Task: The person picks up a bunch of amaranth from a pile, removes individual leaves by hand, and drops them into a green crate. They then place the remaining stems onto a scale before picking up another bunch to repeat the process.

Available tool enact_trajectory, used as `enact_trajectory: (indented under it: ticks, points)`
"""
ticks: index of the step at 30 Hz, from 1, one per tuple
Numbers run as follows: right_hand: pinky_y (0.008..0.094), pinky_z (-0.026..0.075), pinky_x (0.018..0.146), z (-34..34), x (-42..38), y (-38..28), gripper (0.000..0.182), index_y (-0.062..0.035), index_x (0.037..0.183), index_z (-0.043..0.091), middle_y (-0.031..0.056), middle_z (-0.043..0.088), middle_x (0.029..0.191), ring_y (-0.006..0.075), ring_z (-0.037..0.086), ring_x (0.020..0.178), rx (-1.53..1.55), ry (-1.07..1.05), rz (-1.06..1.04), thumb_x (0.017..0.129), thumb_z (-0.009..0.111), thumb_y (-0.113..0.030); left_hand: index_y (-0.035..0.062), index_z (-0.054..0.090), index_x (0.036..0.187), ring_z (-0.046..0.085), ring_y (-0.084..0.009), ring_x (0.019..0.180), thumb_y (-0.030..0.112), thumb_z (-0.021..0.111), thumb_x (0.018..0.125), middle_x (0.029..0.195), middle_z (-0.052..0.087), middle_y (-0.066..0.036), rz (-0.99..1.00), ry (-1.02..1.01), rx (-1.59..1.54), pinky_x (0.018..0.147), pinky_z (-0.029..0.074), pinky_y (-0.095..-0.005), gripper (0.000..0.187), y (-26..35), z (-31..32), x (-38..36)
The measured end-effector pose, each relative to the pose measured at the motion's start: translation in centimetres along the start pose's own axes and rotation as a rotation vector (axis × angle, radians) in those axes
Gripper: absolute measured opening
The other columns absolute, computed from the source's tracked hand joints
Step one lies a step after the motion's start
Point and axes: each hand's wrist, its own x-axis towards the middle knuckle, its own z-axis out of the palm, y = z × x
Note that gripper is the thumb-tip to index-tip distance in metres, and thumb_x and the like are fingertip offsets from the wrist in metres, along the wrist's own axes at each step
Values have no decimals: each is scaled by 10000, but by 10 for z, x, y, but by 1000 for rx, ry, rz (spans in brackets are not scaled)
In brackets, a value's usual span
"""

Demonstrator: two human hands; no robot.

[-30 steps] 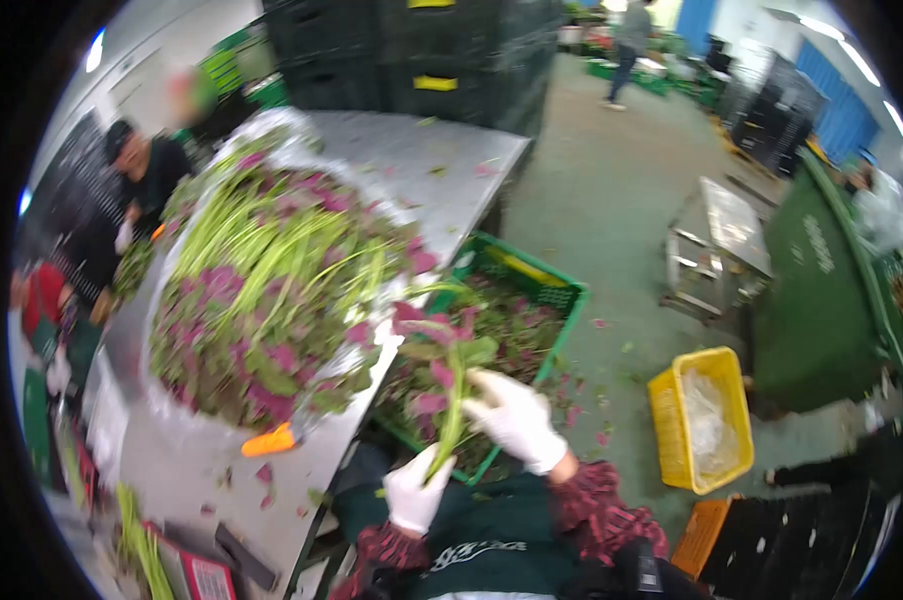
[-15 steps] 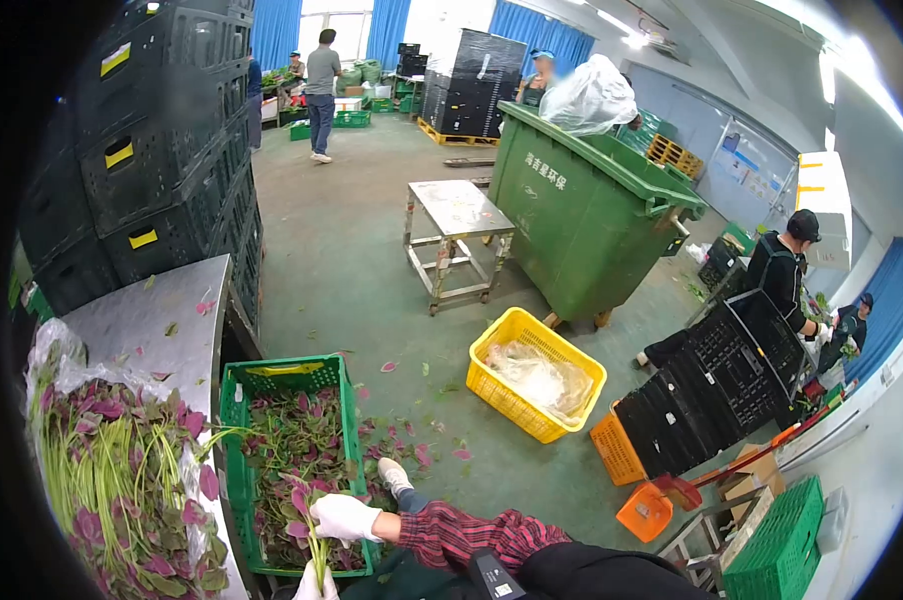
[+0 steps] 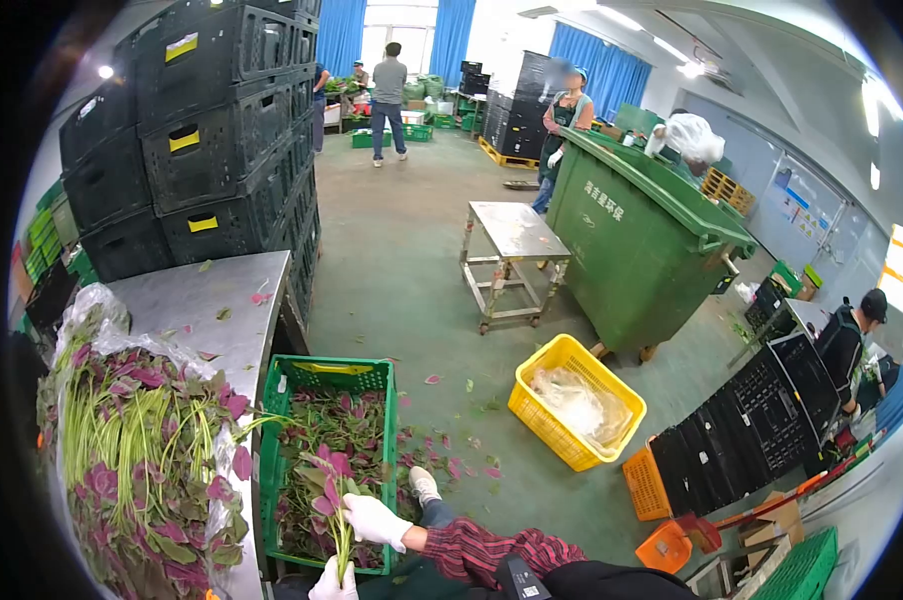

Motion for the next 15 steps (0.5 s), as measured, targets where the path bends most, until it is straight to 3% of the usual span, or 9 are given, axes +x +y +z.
enact_trajectory:
  ticks: [1, 3, 5, 8, 11, 13, 15]
  points:
    - [378, 447, 501, 3, 0, 4, 160, 10, 830, 451, 145, 532, 626, 261, 568, 504, 1, -5, -8, 866, 459, -145, 38, 647, 1011, 645, -266, 782, 155, 665, 801, 908, 662, -143, -70, -29, 0, 719, 497, -326, 241, -3, 2, -1]
    - [345, 421, 463, -2, -3, 4, 199, 17, 801, 471, 98, 520, 594, 198, 540, 472, 492, -122, 291, 872, 462, -169, 45, 644, 1016, 643, -268, 794, 164, 664, 805, 913, 660, -144, -145, -52, 0, 723, 494, -330, 243, -6, 5, -2]
    - [248, 357, 409, -16, -3, -7, 216, -38, 770, 489, -1, 473, 547, 88, 440, 435, 756, -212, 497, 902, 474, -209, 55, 640, 1017, 636, -286, 792, 210, 647, 822, 897, 655, -153, -145, -9, 18, 712, 487, -350, 249, -6, 6, -3]
    - [222, 350, 422, -23, -4, 0, 195, -58, 796, 504, -43, 423, 548, 59, 383, 432, 1020, -247, 496, 916, 493, -211, 59, 636, 1019, 626, -305, 790, 257, 628, 836, 891, 648, -163, -218, -94, 18, 709, 479, -362, 270, -8, 6, -5]
    - [236, 368, 442, -36, -3, -2, 191, -39, 827, 528, -34, 442, 568, 62, 409, 463, 1246, -205, 444, 914, 498, -207, 48, 627, 1020, 613, -310, 799, 241, 603, 854, 903, 641, -170, -232, -80, -55, 731, 467, -358, 256, -8, 9, -5]
    - [257, 409, 498, -61, 7, 8, 199, -10, 853, 571, -24, 459, 590, 78, 446, 515, 1400, -49, 375, 907, 506, -190, 38, 623, 1017, 614, -300, 798, 225, 596, 858, 902, 641, -173, -276, -69, -109, 731, 464, -354, 246, -15, 6, -8]
    - [252, 421, 522, -81, 16, 23, 192, -8, 866, 580, -18, 469, 595, 87, 453, 520, 1348, 94, 276, 906, 507, -181, 13, 614, 1010, 596, -243, 765, 179, 584, 865, 877, 639, -173, -290, -24, -184, 730, 453, -344, 222, -25, 5, -13]
